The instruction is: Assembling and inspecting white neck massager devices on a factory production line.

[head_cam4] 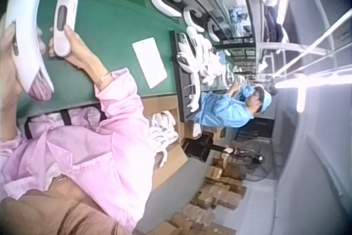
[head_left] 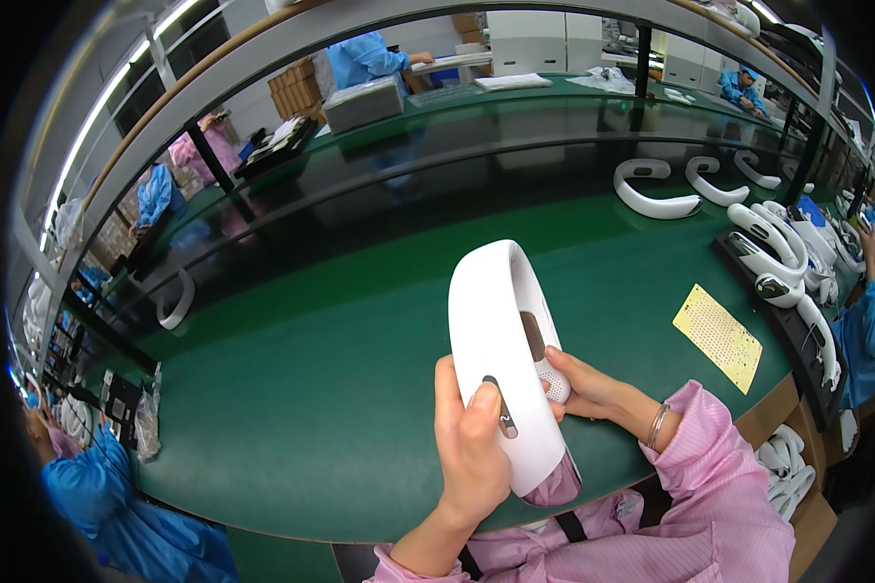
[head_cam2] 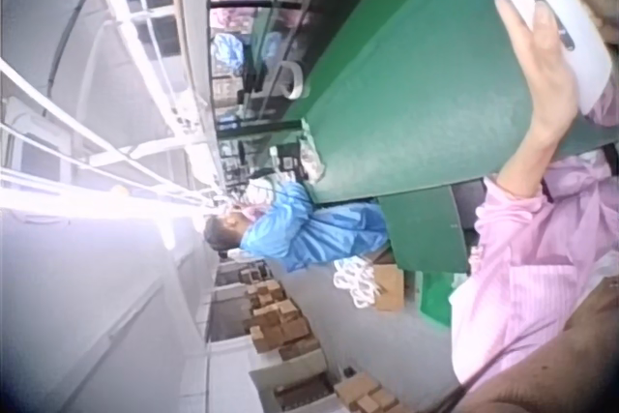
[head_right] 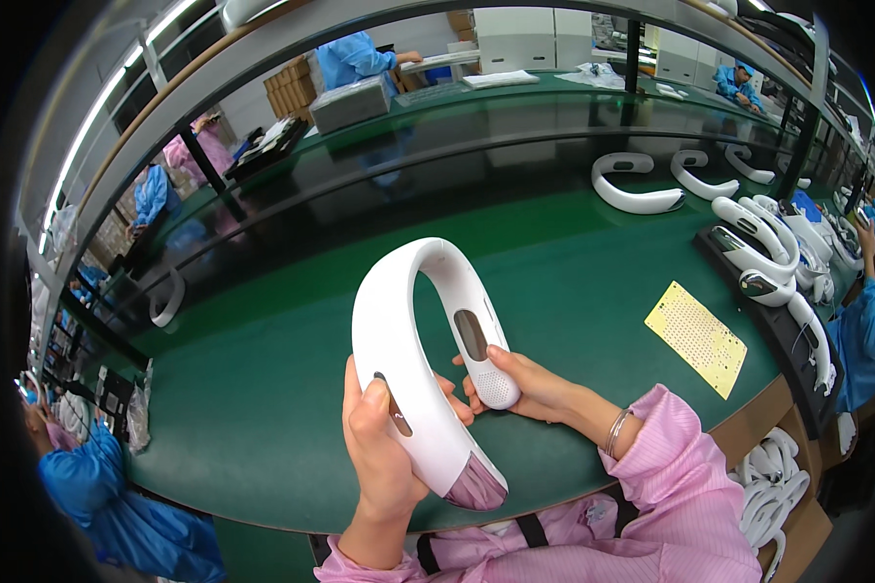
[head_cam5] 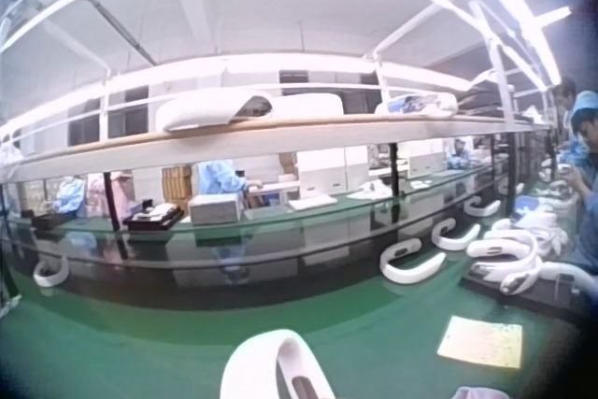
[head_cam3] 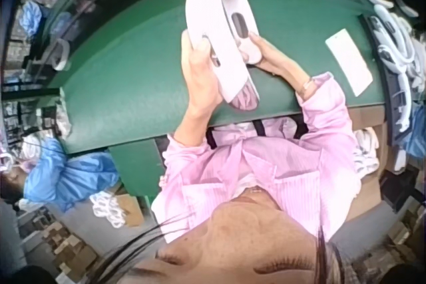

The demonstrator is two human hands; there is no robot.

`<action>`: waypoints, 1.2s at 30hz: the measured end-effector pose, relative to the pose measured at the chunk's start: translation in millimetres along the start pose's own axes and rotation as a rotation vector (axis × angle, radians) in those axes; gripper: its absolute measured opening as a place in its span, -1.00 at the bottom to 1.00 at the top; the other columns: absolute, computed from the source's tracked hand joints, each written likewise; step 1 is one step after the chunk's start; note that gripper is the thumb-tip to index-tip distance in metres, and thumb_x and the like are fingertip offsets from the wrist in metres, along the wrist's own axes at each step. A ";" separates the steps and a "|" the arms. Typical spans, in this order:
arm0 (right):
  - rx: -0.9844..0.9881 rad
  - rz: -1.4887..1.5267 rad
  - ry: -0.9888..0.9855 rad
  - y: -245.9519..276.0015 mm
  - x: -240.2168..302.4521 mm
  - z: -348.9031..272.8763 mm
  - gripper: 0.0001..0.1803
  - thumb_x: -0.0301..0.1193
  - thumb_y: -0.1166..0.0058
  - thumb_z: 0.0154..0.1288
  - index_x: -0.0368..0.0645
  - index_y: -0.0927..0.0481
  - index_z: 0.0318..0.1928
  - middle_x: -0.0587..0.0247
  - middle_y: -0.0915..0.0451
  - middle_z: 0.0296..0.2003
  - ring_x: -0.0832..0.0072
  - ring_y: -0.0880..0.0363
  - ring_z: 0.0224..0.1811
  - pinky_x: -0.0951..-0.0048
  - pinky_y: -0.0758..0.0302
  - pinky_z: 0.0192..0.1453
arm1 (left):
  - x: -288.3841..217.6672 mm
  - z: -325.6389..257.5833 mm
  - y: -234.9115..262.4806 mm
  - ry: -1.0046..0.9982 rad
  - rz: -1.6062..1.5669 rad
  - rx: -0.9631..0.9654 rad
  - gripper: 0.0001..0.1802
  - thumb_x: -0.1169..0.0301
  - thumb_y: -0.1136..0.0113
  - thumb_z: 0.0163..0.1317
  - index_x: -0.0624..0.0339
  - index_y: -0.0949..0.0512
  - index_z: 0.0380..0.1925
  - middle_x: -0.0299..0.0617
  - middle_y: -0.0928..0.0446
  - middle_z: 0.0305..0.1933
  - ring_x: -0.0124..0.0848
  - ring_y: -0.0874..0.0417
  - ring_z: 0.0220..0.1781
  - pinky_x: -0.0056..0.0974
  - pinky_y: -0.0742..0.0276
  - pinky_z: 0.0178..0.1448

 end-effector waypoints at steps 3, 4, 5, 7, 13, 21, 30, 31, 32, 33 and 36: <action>0.033 0.019 0.012 2.5 -0.4 0.8 -0.43 -0.03 0.27 0.44 -0.24 -0.23 0.20 0.19 -0.49 -0.31 0.43 -0.51 -0.28 0.36 -0.50 -0.12 | 0.1 -1.9 1.0 -0.010 -0.006 0.023 -0.59 0.19 0.25 0.23 0.31 -0.18 -0.08 0.04 -0.49 -0.39 -0.23 -0.61 -0.52 -0.23 -0.59 -0.47; 0.047 0.032 0.012 3.2 -1.3 1.4 -0.43 -0.04 0.27 0.44 -0.24 -0.23 0.20 0.19 -0.49 -0.32 0.43 -0.51 -0.28 0.36 -0.50 -0.12 | -0.1 -2.5 1.2 0.000 -0.012 0.023 -0.59 0.19 0.25 0.23 0.31 -0.18 -0.08 0.04 -0.50 -0.40 -0.23 -0.61 -0.53 -0.23 -0.59 -0.47; 0.061 0.045 0.012 2.8 -1.7 1.9 -0.44 -0.06 0.27 0.44 -0.24 -0.23 0.21 0.19 -0.49 -0.32 0.43 -0.50 -0.28 0.36 -0.49 -0.11 | -0.2 -3.1 1.6 0.009 -0.017 0.024 -0.58 0.19 0.25 0.23 0.31 -0.18 -0.07 0.04 -0.50 -0.40 -0.23 -0.61 -0.53 -0.23 -0.60 -0.47; 0.023 0.051 0.000 4.8 -2.2 1.5 -0.44 -0.07 0.23 0.43 -0.24 -0.23 0.21 0.19 -0.49 -0.31 0.45 -0.50 -0.28 0.38 -0.50 -0.11 | 1.5 -3.0 1.2 0.014 -0.009 0.042 -0.56 0.18 0.24 0.24 0.33 -0.18 -0.05 0.04 -0.50 -0.39 -0.22 -0.62 -0.50 -0.23 -0.60 -0.46; -0.190 -0.157 0.295 16.8 33.8 -9.6 -0.38 -0.11 -0.07 0.27 -0.23 -0.24 0.19 0.22 -0.47 -0.29 0.53 -0.49 -0.28 0.46 -0.52 -0.12 | 10.2 2.3 32.5 -0.058 -0.137 0.196 -0.39 0.05 0.03 0.28 0.34 -0.13 0.07 0.11 -0.44 -0.06 -0.25 -0.62 -0.22 -0.27 -0.58 -0.20; -0.274 -0.918 0.656 -47.4 74.7 -50.3 -0.31 -0.18 -0.15 0.20 -0.24 -0.21 0.23 0.23 -0.33 -0.09 0.49 -0.36 -0.13 0.50 -0.33 -0.01 | 46.5 22.6 109.8 -0.196 -0.008 -0.186 -0.54 0.32 -0.17 0.21 0.19 -0.28 0.06 -0.26 -0.38 -0.23 -0.44 -0.43 -0.20 -0.21 -0.40 0.02; 0.300 -0.538 0.312 -133.9 77.7 -54.5 -0.44 -0.33 0.22 0.46 -0.26 -0.05 0.36 0.18 -0.19 0.23 0.50 -0.26 0.21 0.52 -0.30 0.19 | 95.8 32.8 126.6 0.042 -0.370 -0.184 -0.62 0.35 -0.02 0.30 0.29 -0.30 0.06 -0.08 -0.48 -0.06 -0.29 -0.59 -0.07 -0.22 -0.60 -0.08; 0.331 -0.486 0.350 -139.3 74.9 -53.2 -0.46 -0.34 0.23 0.46 -0.26 -0.06 0.36 0.17 -0.19 0.24 0.49 -0.26 0.23 0.50 -0.30 0.21 | 79.7 27.9 111.1 -0.053 -0.359 -0.106 -0.65 0.33 -0.01 0.32 0.28 -0.34 0.03 -0.08 -0.50 -0.09 -0.31 -0.61 -0.11 -0.24 -0.61 -0.11; 0.310 -0.456 0.352 -141.8 73.5 -52.6 -0.48 -0.36 0.24 0.47 -0.27 -0.08 0.35 0.16 -0.20 0.24 0.50 -0.29 0.20 0.50 -0.31 0.20 | 80.9 28.6 108.5 -0.040 -0.399 -0.076 -0.67 0.33 0.00 0.33 0.28 -0.36 0.01 -0.09 -0.51 -0.10 -0.32 -0.61 -0.12 -0.26 -0.61 -0.12; 0.294 -0.428 0.357 -146.0 73.6 -52.4 -0.49 -0.37 0.26 0.47 -0.27 -0.09 0.34 0.15 -0.20 0.23 0.51 -0.32 0.17 0.50 -0.32 0.19 | 80.5 29.8 107.7 -0.033 -0.437 -0.045 -0.69 0.33 0.02 0.33 0.27 -0.38 0.00 -0.09 -0.52 -0.12 -0.32 -0.61 -0.13 -0.27 -0.61 -0.13; 0.192 -0.509 0.319 -140.9 76.0 -50.1 -0.54 -0.42 0.27 0.47 -0.29 -0.16 0.31 0.13 -0.21 0.22 0.52 -0.40 0.06 0.48 -0.38 0.15 | 94.9 39.5 112.3 0.060 -0.396 0.008 -0.68 0.33 0.03 0.34 0.27 -0.36 0.01 -0.09 -0.51 -0.12 -0.33 -0.61 -0.12 -0.28 -0.62 -0.14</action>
Point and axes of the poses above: each hand's wrist, its own z-axis towards the middle knuckle, its own y-axis out of the back of the hand, x = y × z, the point moved 5 cm from there along z, towards the middle knuckle
